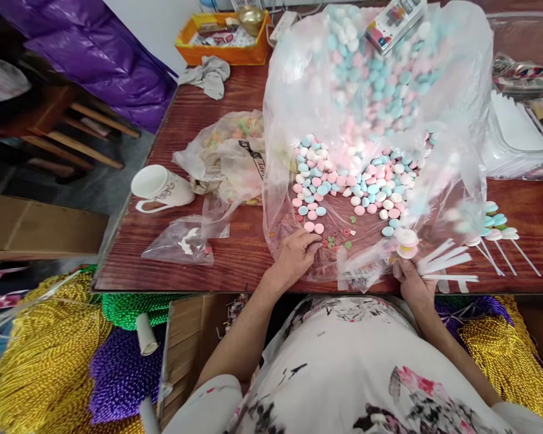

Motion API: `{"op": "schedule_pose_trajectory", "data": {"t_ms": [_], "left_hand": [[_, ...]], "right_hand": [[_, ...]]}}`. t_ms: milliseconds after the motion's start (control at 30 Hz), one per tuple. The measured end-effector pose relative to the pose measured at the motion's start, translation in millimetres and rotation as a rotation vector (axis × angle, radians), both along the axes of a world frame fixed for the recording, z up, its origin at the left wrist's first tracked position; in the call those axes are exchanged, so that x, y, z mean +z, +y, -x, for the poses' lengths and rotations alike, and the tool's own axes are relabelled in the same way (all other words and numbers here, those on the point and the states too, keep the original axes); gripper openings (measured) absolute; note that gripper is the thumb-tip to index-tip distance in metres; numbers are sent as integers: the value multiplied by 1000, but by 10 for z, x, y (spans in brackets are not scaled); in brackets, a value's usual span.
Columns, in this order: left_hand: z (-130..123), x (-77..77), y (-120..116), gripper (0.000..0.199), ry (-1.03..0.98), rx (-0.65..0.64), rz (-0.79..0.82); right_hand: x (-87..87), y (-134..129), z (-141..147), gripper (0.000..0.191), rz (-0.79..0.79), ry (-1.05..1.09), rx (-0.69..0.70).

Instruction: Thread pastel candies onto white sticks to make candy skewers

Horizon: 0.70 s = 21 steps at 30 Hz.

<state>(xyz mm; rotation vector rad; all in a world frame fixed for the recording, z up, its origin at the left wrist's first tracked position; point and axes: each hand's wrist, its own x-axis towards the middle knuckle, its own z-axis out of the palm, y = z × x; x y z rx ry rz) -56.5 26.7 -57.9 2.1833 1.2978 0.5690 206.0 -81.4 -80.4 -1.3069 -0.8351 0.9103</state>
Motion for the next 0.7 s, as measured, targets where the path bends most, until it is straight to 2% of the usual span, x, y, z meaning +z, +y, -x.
{"op": "schedule_pose_trajectory", "data": {"t_ms": [67,133,267,400,533,700], "left_hand": [[-3,59,1,15,43,-17,2],[-26,146,34,16,45,-33,-16],[-183,272,104,20,4,-140,-44],[-316,216,78,16,93,-264,2],[-236,107,6,16,-32,-191,0],[-44,98,17,12,-219,-13,-70]], "right_hand": [[7,-17,-18,25,-69,137,-71],[17,-29,-57,25,-108,162,-71],[25,-32,-126,24,-12,-14,46],[39,-47,-130,32,73,-89,117],[12,-75,-130,32,66,-12,85],[-92,-90,-144,30,41,6,69]]}}
